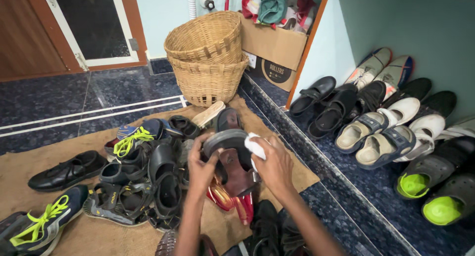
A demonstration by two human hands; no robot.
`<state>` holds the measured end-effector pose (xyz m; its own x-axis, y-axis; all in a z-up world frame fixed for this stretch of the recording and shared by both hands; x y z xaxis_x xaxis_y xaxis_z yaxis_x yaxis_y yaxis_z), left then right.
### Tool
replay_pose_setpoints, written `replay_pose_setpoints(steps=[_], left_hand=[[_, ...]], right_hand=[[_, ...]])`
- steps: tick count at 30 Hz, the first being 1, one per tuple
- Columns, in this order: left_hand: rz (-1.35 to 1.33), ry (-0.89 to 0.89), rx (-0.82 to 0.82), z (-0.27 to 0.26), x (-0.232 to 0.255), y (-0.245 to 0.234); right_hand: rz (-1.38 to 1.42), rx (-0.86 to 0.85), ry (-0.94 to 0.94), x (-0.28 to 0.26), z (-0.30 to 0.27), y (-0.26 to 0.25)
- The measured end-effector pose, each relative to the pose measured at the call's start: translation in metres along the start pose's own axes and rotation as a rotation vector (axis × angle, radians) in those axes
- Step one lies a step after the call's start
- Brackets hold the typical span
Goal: The person is cleaning a pair of sandals with a white cloth. They wipe the straps and the sole of the sandals, then place them on a shelf.
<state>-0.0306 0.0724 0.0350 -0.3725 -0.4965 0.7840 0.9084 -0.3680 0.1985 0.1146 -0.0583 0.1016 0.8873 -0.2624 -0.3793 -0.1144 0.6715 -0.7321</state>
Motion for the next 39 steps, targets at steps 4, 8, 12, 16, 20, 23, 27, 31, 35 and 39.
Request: replay_pose_setpoints(steps=[4,8,12,16,20,23,27,31,35,39], left_hand=[[0.143,0.052,-0.086,0.0,0.023,0.001],[0.315,0.187,-0.14,-0.006,0.039,0.009],[0.337,0.205,-0.136,-0.005,0.043,0.015],[0.386,0.233,-0.145,-0.008,0.036,0.02],[0.204,0.158,-0.172,-0.011,0.03,0.016],[0.258,0.126,-0.162,-0.013,0.022,0.01],[0.179,0.053,-0.123,-0.014,0.012,-0.002],[0.15,0.025,-0.071,-0.011,0.006,-0.008],[0.243,0.086,-0.077,-0.011,0.008,-0.009],[0.14,0.055,-0.074,-0.012,0.0,-0.008]], right_hand=[[0.015,0.029,0.047,0.004,-0.001,0.001],[0.012,0.04,0.022,-0.008,0.005,-0.012],[-0.126,0.077,-0.119,-0.031,-0.004,-0.023],[-0.298,0.09,-0.455,-0.049,-0.023,-0.017],[-0.415,0.164,-0.634,-0.048,-0.032,-0.01],[-0.323,0.163,-0.429,-0.034,-0.023,-0.012],[-0.073,0.099,-0.181,-0.018,-0.014,-0.012],[-0.07,0.066,-0.011,-0.025,0.001,-0.01],[-0.1,-0.056,0.025,-0.054,-0.002,-0.01],[-0.162,0.099,-0.545,-0.078,-0.023,0.001]])
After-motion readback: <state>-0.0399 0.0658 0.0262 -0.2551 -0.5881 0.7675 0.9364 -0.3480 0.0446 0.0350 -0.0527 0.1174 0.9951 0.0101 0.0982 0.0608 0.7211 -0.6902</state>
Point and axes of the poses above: each hand's wrist, its own z-axis towards the middle knuckle, its own y-axis out of the palm, x = y × z, the point moved 1 cm from there along z, towards the middle knuckle, and after that the axes turned 8 degrees about -z, right-handed, at the moved point
